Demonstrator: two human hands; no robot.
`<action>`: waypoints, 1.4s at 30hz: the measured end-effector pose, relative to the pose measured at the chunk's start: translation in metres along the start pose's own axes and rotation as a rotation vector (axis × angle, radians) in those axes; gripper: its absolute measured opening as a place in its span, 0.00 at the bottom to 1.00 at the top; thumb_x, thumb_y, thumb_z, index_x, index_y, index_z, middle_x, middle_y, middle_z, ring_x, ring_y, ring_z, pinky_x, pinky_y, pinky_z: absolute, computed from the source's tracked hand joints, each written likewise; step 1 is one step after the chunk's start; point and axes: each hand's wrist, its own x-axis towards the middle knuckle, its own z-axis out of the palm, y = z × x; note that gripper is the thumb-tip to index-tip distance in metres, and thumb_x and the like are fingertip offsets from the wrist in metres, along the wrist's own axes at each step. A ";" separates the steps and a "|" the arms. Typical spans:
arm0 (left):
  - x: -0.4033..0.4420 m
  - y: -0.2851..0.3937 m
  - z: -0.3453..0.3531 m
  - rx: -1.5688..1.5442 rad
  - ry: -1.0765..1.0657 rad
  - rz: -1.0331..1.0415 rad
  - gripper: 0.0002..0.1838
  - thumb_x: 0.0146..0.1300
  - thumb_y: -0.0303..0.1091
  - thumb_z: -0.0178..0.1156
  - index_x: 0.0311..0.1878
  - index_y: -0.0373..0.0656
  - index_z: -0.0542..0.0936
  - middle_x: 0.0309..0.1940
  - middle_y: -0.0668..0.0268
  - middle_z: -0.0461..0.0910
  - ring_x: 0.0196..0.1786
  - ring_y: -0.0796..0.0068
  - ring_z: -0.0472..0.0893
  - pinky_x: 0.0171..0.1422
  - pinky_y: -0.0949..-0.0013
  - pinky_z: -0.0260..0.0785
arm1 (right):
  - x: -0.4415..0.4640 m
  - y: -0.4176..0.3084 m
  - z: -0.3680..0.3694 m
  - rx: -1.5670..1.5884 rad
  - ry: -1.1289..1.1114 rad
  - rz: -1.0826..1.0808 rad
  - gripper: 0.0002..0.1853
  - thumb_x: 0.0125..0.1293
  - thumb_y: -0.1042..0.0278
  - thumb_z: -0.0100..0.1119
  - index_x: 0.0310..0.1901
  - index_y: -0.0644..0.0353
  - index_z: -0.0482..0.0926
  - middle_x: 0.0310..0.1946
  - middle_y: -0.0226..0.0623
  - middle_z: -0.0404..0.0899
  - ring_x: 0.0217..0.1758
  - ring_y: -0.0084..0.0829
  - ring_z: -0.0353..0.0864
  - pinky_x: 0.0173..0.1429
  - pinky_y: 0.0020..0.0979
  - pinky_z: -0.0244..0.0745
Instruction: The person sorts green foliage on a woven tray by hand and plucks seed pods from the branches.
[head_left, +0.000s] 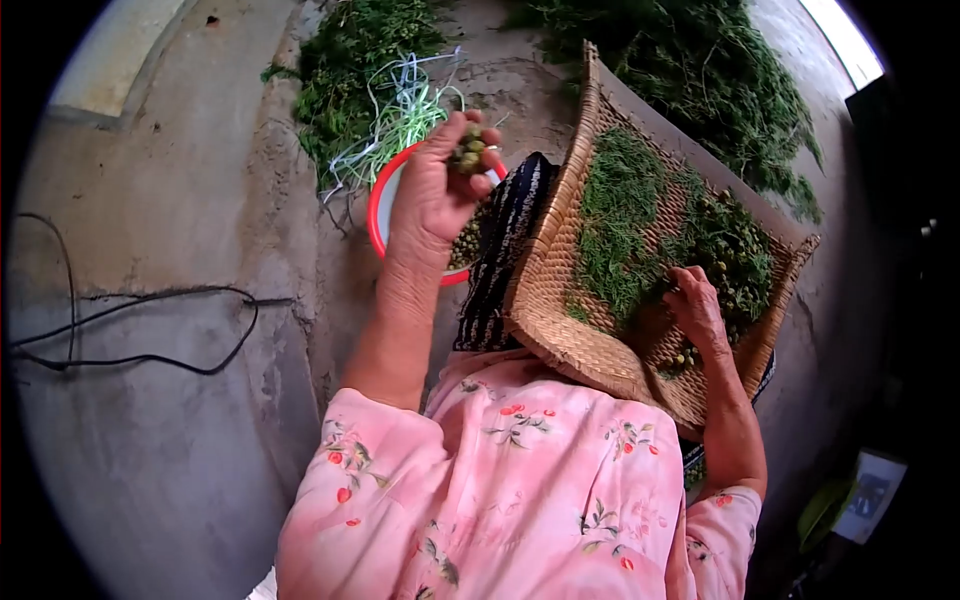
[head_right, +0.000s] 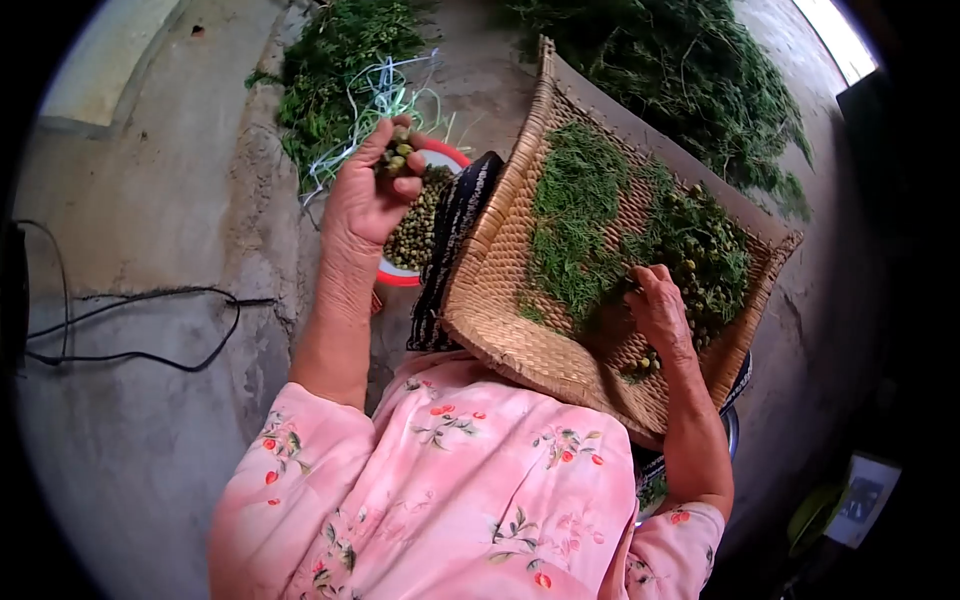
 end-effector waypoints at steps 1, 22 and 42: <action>-0.003 0.011 -0.017 0.048 0.137 0.036 0.12 0.63 0.40 0.57 0.44 0.43 0.75 0.36 0.61 0.78 0.33 0.73 0.79 0.25 0.79 0.72 | 0.001 -0.001 0.000 0.013 -0.009 -0.004 0.20 0.49 0.77 0.62 0.47 0.63 0.74 0.41 0.44 0.72 0.44 0.46 0.74 0.46 0.38 0.70; 0.004 0.031 -0.169 -0.135 0.526 0.232 0.50 0.61 0.55 0.54 0.71 0.41 0.34 0.72 0.53 0.30 0.73 0.50 0.41 0.69 0.40 0.47 | 0.003 0.004 -0.006 0.052 -0.018 -0.064 0.19 0.51 0.78 0.61 0.47 0.64 0.74 0.39 0.43 0.72 0.39 0.43 0.75 0.42 0.35 0.70; -0.007 -0.245 0.102 2.191 -1.503 0.396 0.17 0.54 0.32 0.58 0.50 0.45 0.75 0.48 0.59 0.72 0.54 0.60 0.71 0.57 0.61 0.66 | 0.011 0.040 -0.052 0.268 0.772 0.076 0.10 0.58 0.71 0.56 0.42 0.60 0.78 0.39 0.44 0.79 0.41 0.43 0.79 0.45 0.35 0.74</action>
